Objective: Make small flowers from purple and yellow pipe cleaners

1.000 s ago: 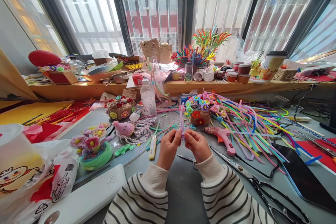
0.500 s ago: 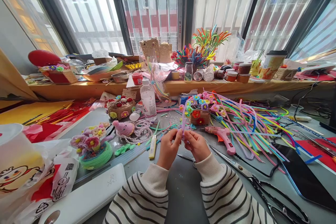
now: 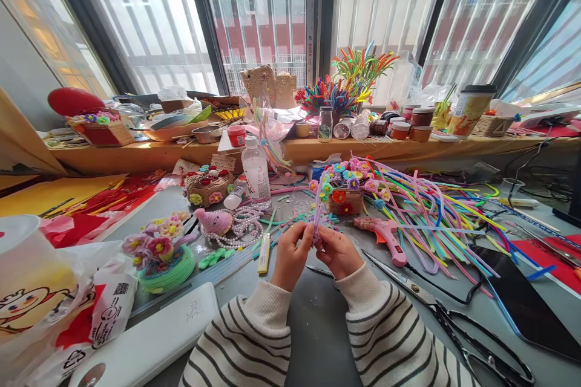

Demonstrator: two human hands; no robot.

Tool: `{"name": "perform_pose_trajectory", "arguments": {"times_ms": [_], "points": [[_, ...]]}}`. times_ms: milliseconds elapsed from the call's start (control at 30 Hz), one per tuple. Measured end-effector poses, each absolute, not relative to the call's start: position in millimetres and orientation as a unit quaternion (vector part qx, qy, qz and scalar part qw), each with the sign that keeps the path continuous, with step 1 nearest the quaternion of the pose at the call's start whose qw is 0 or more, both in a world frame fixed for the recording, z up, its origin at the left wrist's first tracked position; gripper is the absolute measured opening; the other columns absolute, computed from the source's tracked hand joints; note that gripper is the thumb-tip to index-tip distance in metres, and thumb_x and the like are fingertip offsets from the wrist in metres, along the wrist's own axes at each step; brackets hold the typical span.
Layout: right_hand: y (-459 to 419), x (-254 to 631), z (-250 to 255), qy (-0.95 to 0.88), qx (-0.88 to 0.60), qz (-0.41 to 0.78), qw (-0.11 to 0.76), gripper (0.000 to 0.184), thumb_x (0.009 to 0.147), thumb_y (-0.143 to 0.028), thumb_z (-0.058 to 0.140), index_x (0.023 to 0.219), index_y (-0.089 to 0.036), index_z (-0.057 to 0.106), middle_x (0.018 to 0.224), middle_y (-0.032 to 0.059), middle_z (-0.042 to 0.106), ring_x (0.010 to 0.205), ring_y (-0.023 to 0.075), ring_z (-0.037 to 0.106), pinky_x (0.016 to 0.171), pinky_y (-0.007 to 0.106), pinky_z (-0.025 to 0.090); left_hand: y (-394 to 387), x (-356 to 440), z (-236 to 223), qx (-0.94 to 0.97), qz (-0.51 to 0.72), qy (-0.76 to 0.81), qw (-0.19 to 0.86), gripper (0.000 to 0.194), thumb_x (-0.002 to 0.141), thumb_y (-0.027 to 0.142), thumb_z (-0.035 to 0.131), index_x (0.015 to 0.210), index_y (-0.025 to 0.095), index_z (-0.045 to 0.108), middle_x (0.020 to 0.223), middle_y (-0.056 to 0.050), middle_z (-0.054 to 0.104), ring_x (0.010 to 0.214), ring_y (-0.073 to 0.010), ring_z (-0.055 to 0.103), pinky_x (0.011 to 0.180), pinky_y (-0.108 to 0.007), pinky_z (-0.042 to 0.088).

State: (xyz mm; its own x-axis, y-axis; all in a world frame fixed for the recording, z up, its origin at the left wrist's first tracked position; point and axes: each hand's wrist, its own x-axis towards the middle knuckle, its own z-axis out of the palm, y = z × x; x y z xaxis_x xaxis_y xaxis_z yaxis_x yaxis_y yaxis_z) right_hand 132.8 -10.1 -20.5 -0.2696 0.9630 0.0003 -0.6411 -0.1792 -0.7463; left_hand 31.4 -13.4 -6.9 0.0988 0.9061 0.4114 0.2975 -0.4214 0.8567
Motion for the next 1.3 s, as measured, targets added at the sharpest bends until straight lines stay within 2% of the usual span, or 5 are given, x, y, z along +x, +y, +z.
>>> {"name": "perform_pose_trajectory", "arguments": {"times_ms": [367,600,833,1067,1300], "points": [[-8,134,-27,-0.302,-0.243,0.751,0.534,0.021,0.055,-0.032,0.064,0.062,-0.014,0.056,0.051,-0.0041,0.04,0.045,0.0038,0.034,0.032,0.013,0.016,-11,26,-5,0.72,0.457,0.455,0.256,0.026,0.077,0.032,0.034,0.057,0.017,0.041,0.055,0.002,0.041,0.054,-0.0093,0.039,0.053,-0.02,0.03],[-6,142,-20,-0.372,-0.333,0.587,0.637,0.023,0.053,-0.032,0.066,0.061,-0.016,0.051,0.047,-0.0069,0.044,0.038,0.0028,0.034,0.035,0.016,0.021,-12,25,0,0.768,0.414,0.432,0.23,0.028,0.075,0.032,0.037,0.053,0.016,0.043,0.052,0.002,0.044,0.052,-0.0094,0.041,0.051,-0.02,0.03],[-13,146,-13,-0.472,-0.415,0.426,0.651,0.018,0.059,-0.03,0.061,0.055,-0.015,0.052,0.045,-0.0057,0.042,0.04,0.0048,0.034,0.039,0.019,0.025,-14,27,0,0.711,0.459,0.426,0.321,0.027,0.074,0.033,0.039,0.057,0.016,0.051,0.054,0.0,0.051,0.052,-0.0105,0.048,0.052,-0.021,0.037],[-8,140,-19,-0.394,-0.318,0.549,0.665,0.019,0.058,-0.033,0.061,0.06,-0.017,0.052,0.05,-0.005,0.045,0.041,0.0052,0.036,0.038,0.019,0.027,-12,29,0,0.611,0.501,0.416,0.45,0.024,0.069,0.036,0.047,0.063,0.014,0.055,0.056,0.0,0.054,0.052,-0.0106,0.052,0.053,-0.022,0.042],[-6,137,-22,-0.39,-0.331,0.52,0.684,0.016,0.058,-0.03,0.062,0.061,-0.017,0.054,0.049,-0.0057,0.044,0.039,0.0038,0.033,0.036,0.018,0.024,-10,29,-3,0.472,0.502,0.396,0.607,0.022,0.06,0.031,0.059,0.074,0.014,0.055,0.07,-0.002,0.059,0.066,-0.0112,0.054,0.064,-0.024,0.044]]}}
